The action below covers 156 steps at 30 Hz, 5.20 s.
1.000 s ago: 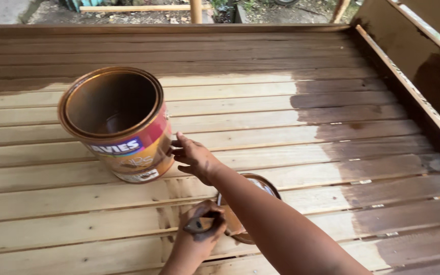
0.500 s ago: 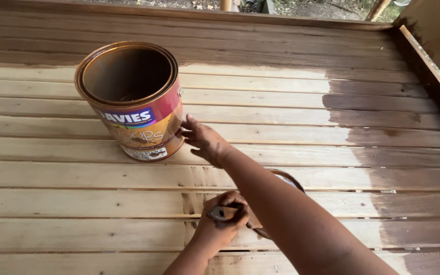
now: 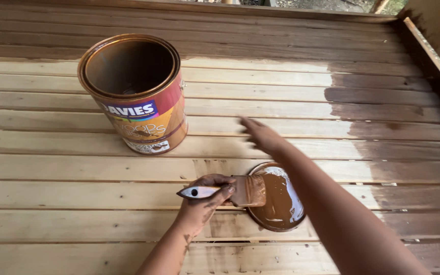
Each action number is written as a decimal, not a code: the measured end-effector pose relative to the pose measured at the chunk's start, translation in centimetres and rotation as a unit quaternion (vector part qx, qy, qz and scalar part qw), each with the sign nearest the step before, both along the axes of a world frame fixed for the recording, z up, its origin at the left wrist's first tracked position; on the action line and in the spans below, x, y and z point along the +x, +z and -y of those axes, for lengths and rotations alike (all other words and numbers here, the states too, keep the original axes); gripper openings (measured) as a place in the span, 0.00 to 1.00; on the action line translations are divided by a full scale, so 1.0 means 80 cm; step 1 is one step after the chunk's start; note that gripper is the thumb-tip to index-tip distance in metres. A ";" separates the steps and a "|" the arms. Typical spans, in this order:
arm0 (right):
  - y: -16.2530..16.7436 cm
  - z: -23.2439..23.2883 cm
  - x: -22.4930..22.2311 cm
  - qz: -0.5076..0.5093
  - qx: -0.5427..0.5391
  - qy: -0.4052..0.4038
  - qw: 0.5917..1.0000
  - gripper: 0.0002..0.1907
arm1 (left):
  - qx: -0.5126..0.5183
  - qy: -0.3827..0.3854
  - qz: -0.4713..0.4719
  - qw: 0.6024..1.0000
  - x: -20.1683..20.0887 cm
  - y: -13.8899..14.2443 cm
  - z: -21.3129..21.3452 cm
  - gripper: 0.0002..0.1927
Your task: The person applies brown oil wood stain to the slatted surface of a wooden bench-like structure using a wide brush. They dip the brush into a can of Davies wood stain, wipe excess on the lid, and brush the stain across the planks, working section by section to coat the bare wood.
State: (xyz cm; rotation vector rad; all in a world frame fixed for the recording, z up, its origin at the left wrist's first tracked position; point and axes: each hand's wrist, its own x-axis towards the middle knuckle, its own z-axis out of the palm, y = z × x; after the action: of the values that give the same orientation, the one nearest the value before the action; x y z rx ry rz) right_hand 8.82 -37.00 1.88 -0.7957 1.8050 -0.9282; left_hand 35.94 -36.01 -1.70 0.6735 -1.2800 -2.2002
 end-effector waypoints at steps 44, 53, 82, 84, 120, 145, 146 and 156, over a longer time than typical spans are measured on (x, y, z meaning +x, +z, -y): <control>-0.015 0.028 0.139 0.090 -0.108 -0.042 0.989 0.40 | -0.046 0.174 -0.021 0.983 0.209 0.022 0.098 0.12; -0.027 0.171 0.151 0.259 -0.197 -0.071 0.943 0.41 | -0.044 0.156 0.055 0.985 0.210 -0.007 0.122 0.10; 0.018 0.089 0.205 0.058 -0.139 0.106 0.983 0.46 | -0.006 0.197 0.019 0.980 0.198 0.023 0.129 0.09; 0.008 0.043 0.172 0.022 -0.118 -0.001 0.993 0.42 | 0.005 0.201 0.022 0.979 0.172 0.018 0.123 0.09; -0.041 -0.166 -0.087 -0.457 0.108 -0.118 0.875 0.47 | 0.003 0.165 -0.089 0.982 -0.129 0.053 0.216 0.10; -0.054 -0.119 -0.121 -0.535 0.066 -0.143 0.830 0.56 | -0.171 0.070 0.161 0.970 -0.682 0.020 0.227 0.17; -0.055 -0.119 -0.123 -0.538 0.068 -0.141 0.828 0.56 | -0.204 0.066 0.183 0.959 -0.693 0.022 0.218 0.16; -0.023 -0.127 -0.110 -0.504 0.090 -0.118 0.851 0.54 | -0.210 -0.001 0.131 0.969 -0.539 -0.027 0.369 0.11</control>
State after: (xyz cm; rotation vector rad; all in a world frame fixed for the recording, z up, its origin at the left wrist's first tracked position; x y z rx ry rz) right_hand 0.02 -26.84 0.05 -1.0550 2.9058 -0.4573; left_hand -7.18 -65.51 -3.83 0.8022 -1.8101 -1.7930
